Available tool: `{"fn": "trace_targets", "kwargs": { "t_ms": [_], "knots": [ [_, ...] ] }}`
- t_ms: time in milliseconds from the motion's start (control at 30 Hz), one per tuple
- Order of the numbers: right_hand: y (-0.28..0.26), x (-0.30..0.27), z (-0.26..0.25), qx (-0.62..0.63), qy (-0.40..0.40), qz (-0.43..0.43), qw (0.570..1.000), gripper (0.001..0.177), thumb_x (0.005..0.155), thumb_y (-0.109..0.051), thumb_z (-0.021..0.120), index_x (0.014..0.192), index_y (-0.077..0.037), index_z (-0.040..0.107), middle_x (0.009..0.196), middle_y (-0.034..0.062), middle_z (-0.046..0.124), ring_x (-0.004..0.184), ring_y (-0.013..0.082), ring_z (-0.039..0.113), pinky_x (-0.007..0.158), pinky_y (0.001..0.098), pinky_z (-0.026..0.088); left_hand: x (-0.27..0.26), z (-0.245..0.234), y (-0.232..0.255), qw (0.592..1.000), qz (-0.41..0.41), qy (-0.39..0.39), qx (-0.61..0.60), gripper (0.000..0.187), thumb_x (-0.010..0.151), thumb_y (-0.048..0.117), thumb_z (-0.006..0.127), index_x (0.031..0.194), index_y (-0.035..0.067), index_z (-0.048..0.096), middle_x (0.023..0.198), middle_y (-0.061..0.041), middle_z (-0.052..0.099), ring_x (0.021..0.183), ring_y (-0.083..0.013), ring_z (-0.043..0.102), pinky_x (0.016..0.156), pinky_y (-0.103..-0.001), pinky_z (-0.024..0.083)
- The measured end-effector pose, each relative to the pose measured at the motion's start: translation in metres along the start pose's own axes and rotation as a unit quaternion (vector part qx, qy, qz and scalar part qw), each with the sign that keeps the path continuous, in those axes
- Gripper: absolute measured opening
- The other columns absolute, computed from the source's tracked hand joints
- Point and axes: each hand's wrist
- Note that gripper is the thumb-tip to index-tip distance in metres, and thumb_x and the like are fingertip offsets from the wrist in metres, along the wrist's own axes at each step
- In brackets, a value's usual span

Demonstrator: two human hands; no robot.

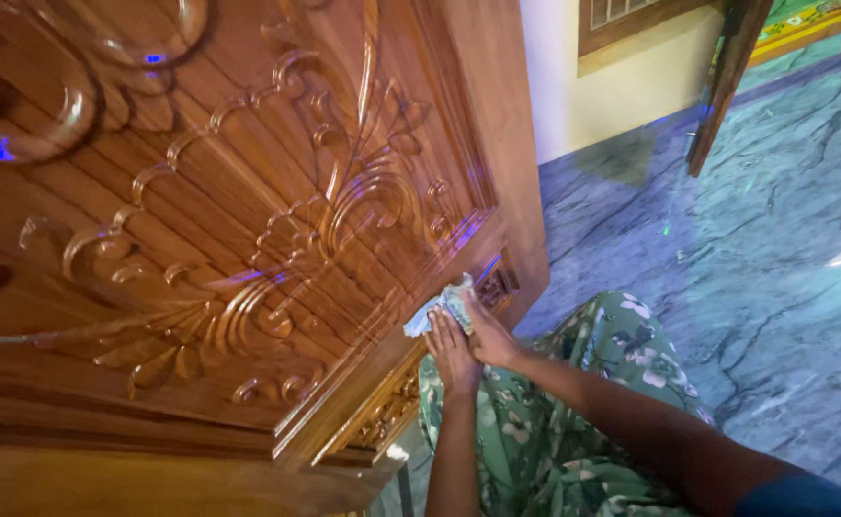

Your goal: The person sits on the floor and wipes a large, ornately carved wooden door using a patterned cloth. They systematically clean the surface, moving from the upper sections down to the lower panels, ensuring the entire visible area is wiped.

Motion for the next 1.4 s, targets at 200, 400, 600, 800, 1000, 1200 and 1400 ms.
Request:
{"fn": "trace_targets", "kwargs": {
  "t_ms": [200, 400, 600, 800, 1000, 1200, 1400],
  "knots": [
    [0.014, 0.006, -0.007, 0.081, 0.075, 0.076, 0.991, 0.103, 0.073, 0.007, 0.056, 0.162, 0.003, 0.005, 0.166, 0.0329, 0.02, 0.156, 0.0434, 0.023, 0.125, 0.0421, 0.022, -0.03, -0.023, 0.01, 0.987, -0.024, 0.098, -0.122, 0.082, 0.088, 0.018, 0.059, 0.157, -0.007, 0.022, 0.164, -0.029, 0.022, 0.154, -0.0466, 0.017, 0.124, -0.059, 0.011],
    [-0.057, 0.009, -0.067, -0.062, -0.006, -0.134, 0.989, 0.093, 0.073, -0.005, 0.066, 0.155, 0.003, 0.022, 0.155, 0.0363, 0.03, 0.148, 0.0479, 0.027, 0.122, 0.0541, 0.021, -0.028, -0.022, 0.035, 0.609, -0.244, 0.042, -0.754, 0.076, 0.097, 0.034, 0.056, 0.159, -0.002, 0.029, 0.16, -0.026, 0.044, 0.145, -0.0415, 0.044, 0.121, -0.052, 0.033],
    [-0.086, -0.08, -0.093, -0.149, -0.09, -0.394, 0.903, 0.064, 0.077, -0.013, 0.071, 0.14, -0.01, 0.058, 0.154, 0.0183, 0.049, 0.149, 0.0361, 0.04, 0.123, 0.0609, 0.023, -0.008, -0.107, 0.059, 0.229, 0.02, -0.154, -0.961, 0.086, 0.102, 0.066, 0.044, 0.162, 0.006, 0.03, 0.16, -0.024, 0.04, 0.146, -0.0454, 0.042, 0.12, -0.058, 0.033],
    [-0.082, -0.117, -0.128, -0.058, -0.101, -0.351, 0.929, 0.057, 0.071, -0.007, 0.069, 0.127, -0.01, 0.068, 0.155, 0.0203, 0.048, 0.149, 0.0384, 0.039, 0.118, 0.0572, 0.031, 0.012, -0.145, 0.069, 0.245, -0.118, -0.088, -0.958, 0.075, 0.104, 0.057, 0.04, 0.161, 0.009, 0.031, 0.162, -0.019, 0.039, 0.149, -0.0419, 0.037, 0.12, -0.059, 0.032],
    [-0.12, -0.085, -0.159, 0.012, 0.039, -0.185, 0.982, 0.054, 0.081, -0.001, 0.067, 0.135, 0.0, 0.061, 0.152, 0.0191, 0.048, 0.146, 0.04, 0.042, 0.116, 0.0536, 0.038, 0.025, -0.169, 0.096, 0.361, -0.109, -0.083, -0.922, 0.08, 0.104, 0.055, 0.04, 0.161, 0.0, 0.029, 0.165, -0.02, 0.035, 0.153, -0.0377, 0.033, 0.126, -0.05, 0.027],
    [-0.149, -0.053, -0.174, -0.027, 0.024, -0.157, 0.987, 0.057, 0.081, -0.004, 0.069, 0.137, -0.004, 0.059, 0.147, 0.0146, 0.054, 0.144, 0.035, 0.045, 0.118, 0.0486, 0.037, 0.038, -0.199, 0.121, 0.335, -0.076, -0.103, -0.933, 0.08, 0.104, 0.055, 0.04, 0.161, -0.001, 0.027, 0.165, -0.02, 0.035, 0.153, -0.0353, 0.033, 0.128, -0.048, 0.024],
    [-0.141, -0.074, -0.158, 0.141, 0.038, -0.043, 0.988, 0.045, 0.098, -0.013, 0.054, 0.142, -0.006, 0.058, 0.148, 0.011, 0.059, 0.149, 0.0322, 0.045, 0.123, 0.0465, 0.032, 0.041, -0.188, 0.112, 0.353, -0.098, -0.029, -0.93, 0.077, 0.108, 0.054, 0.038, 0.161, -0.002, 0.03, 0.162, -0.024, 0.035, 0.148, -0.0401, 0.035, 0.124, -0.053, 0.026]
  ]
}}
Point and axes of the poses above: each hand's wrist, its own x-axis towards the middle knuckle, its own z-axis out of the palm, y = z × x
